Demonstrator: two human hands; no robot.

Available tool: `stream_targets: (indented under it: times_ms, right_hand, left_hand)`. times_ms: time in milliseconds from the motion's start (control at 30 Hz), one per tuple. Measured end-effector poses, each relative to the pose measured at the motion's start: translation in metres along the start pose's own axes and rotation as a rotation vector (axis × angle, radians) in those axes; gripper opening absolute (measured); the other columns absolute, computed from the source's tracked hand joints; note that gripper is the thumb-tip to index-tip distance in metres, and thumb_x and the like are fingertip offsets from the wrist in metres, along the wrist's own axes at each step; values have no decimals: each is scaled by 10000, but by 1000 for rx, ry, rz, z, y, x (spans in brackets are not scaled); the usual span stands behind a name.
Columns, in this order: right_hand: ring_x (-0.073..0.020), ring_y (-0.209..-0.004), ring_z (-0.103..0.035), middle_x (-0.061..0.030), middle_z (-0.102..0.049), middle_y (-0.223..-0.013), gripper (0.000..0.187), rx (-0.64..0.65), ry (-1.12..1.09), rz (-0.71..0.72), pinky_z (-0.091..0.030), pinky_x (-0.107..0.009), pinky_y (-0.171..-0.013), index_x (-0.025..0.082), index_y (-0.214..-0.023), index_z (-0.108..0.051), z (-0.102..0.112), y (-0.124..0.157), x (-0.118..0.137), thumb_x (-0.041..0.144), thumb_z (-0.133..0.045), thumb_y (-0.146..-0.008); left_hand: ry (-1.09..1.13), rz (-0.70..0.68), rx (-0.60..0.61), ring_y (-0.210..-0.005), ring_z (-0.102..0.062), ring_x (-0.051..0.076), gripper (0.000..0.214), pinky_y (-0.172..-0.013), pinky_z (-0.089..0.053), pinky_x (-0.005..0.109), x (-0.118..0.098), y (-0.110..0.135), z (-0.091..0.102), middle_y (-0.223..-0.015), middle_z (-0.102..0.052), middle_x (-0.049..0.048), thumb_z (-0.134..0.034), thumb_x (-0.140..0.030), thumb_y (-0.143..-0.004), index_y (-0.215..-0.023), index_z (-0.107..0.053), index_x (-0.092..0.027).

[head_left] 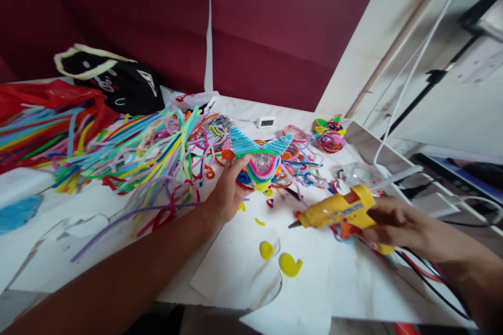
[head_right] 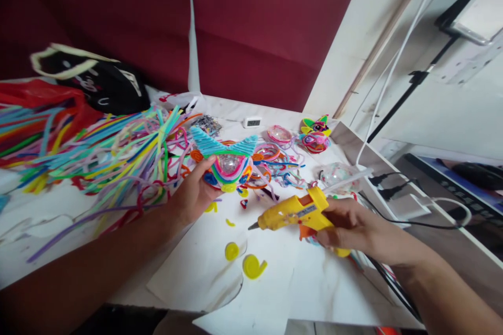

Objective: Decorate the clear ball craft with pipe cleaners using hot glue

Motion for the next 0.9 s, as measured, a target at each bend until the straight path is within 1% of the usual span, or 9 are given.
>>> stream_targets:
  times_ms: [33, 100, 200, 267, 367, 400, 533, 733, 900]
  right_hand:
    - [-225, -728, -749, -67, -773, -824, 391, 73, -104, -58, -614, -313, -585, 267, -971, -800, -6, 1, -3, 538, -518, -974]
    - [-239, -770, -754, -58, -782, -865, 311, 212, -206, -140, -619, -306, -605, 259, -953, -791, -17, 5, -6, 537, -664, -897]
    - [-192, -574, -679, -36, -739, -720, 308, 137, -131, -156, -524, -235, -420, 242, -885, -762, -14, 10, -7, 543, -697, -880]
    - [-176, -503, -633, -37, -719, -679, 294, -32, -37, -73, -480, -222, -359, 244, -845, -740, -8, 14, -1, 516, -656, -920]
    - [-236, -738, -743, -65, -776, -923, 272, -121, -17, 78, -648, -287, -603, 260, -1118, -711, -16, 15, 21, 454, -629, -946]
    - [-245, -799, -755, -65, -780, -965, 248, -116, -8, 112, -663, -298, -674, 269, -1117, -703, -20, 12, 28, 437, -616, -956]
    - [-214, -747, -753, -54, -781, -994, 208, -112, 87, 213, -648, -247, -630, 273, -1136, -657, -33, 1, 52, 391, -570, -988]
    - [-218, -798, -768, -61, -746, -999, 243, -187, 262, 307, -622, -239, -573, 277, -1259, -564, -45, -3, 60, 313, -498, -1027]
    - [-212, -905, -743, -114, -664, -1113, 271, -230, 367, 439, -632, -260, -714, 236, -1295, -501, -53, -2, 73, 242, -496, -1024]
  left_hand:
    - [-1, -4, -5, -1195, -673, 294, 491, -981, -555, 456, 0, 0, 0, -1144, -759, 37, -866, -367, -677, -1106, -666, -240]
    - [-13, -5, -19, -1185, -677, 290, 493, -970, -558, 450, 0, -1, 2, -1116, -762, 29, -872, -378, -669, -1088, -652, -242]
    - [-25, 6, -18, -1168, -683, 293, 520, -948, -564, 441, 2, 0, 3, -1081, -761, 34, -890, -394, -644, -1066, -630, -236]
    - [-23, -14, 13, -1159, -684, 290, 514, -941, -567, 431, 1, 1, 2, -1087, -756, 39, -893, -378, -650, -1060, -619, -232]
    - [-29, -60, 77, -1140, -688, 273, 470, -937, -570, 416, -1, 4, -2, -1101, -746, 35, -871, -344, -693, -1069, -609, -243]
    - [-31, -71, 90, -1132, -690, 271, 465, -934, -571, 413, -2, 5, -3, -1103, -742, 35, -866, -337, -697, -1073, -608, -248]
    - [-53, -71, 58, -1102, -692, 278, 487, -880, -585, 409, -3, 8, -2, -1124, -724, 41, -869, -340, -671, -1069, -599, -260]
    - [-102, -61, 23, -1047, -700, 279, 493, -852, -566, 404, -1, 9, 1, -1069, -733, 26, -878, -386, -648, -1046, -612, -267]
    - [-130, -68, 18, -1075, -698, 288, 536, -874, -553, 414, 2, 8, 4, -1118, -744, 26, -876, -401, -659, -1108, -606, -284]
Point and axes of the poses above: each hand's wrist, its own y-axis away from the middle knuckle, its own z-axis out of the back of the hand, x = y × z, the point moved 8 cm from there along -y, towards the middle knuckle
